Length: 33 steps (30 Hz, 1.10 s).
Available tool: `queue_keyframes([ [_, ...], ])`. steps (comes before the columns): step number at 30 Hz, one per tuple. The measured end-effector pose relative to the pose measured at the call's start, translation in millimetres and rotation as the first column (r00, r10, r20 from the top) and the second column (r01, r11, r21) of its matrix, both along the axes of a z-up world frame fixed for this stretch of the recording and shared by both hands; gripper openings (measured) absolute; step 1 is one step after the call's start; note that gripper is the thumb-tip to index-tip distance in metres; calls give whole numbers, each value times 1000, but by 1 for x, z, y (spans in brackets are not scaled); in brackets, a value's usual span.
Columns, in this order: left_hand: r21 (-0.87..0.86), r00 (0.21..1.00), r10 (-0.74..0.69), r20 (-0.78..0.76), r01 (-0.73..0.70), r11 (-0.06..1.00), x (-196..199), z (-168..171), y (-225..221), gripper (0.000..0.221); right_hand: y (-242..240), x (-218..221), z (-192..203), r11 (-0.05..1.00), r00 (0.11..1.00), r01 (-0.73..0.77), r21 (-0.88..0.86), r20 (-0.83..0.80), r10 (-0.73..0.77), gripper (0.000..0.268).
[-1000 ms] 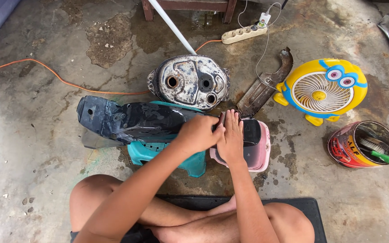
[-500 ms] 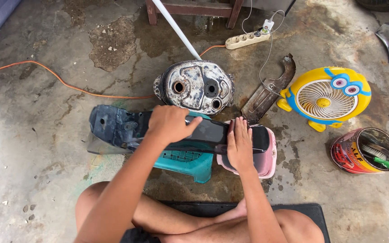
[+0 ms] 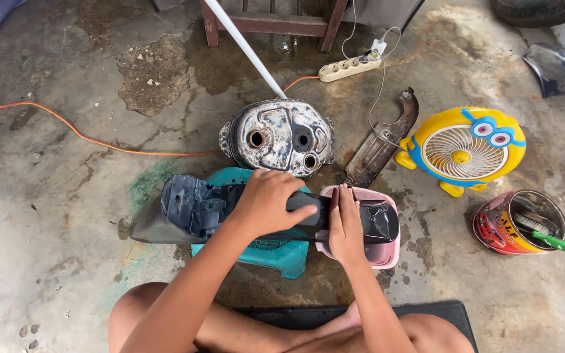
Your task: Sanding a motorcycle plastic part using sandpaper and water
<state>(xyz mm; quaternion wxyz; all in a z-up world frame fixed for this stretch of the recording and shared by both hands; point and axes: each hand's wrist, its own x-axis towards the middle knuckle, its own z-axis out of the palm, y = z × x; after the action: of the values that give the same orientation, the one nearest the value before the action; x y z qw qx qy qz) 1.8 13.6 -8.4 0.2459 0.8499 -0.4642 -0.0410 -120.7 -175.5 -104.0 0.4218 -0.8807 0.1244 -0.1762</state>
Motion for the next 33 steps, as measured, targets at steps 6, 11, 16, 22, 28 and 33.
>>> queue_keyframes([
  [6,264,998,-4,61,-13,964,-5,1,53,109,-6,0,-10,1000,1000,-4,-4,9,4,55],
  [11,242,996,6,85,-26,970,-2,-10,56,97,-5,-3,5,1000,1000,-22,-11,-1,22,56],
  [16,223,997,36,73,-52,973,2,7,68,97,-20,-6,-9,1000,998,-14,-17,-66,12,55],
  [22,202,995,88,46,-95,975,8,34,99,93,-11,-5,11,994,997,-15,-107,-73,7,53],
  [28,151,988,153,-22,-148,977,5,31,122,95,19,-2,22,982,988,-148,-118,16,151,57],
  [33,-131,981,190,44,-183,974,3,13,122,75,21,-4,25,984,995,-96,-147,-44,91,58],
])
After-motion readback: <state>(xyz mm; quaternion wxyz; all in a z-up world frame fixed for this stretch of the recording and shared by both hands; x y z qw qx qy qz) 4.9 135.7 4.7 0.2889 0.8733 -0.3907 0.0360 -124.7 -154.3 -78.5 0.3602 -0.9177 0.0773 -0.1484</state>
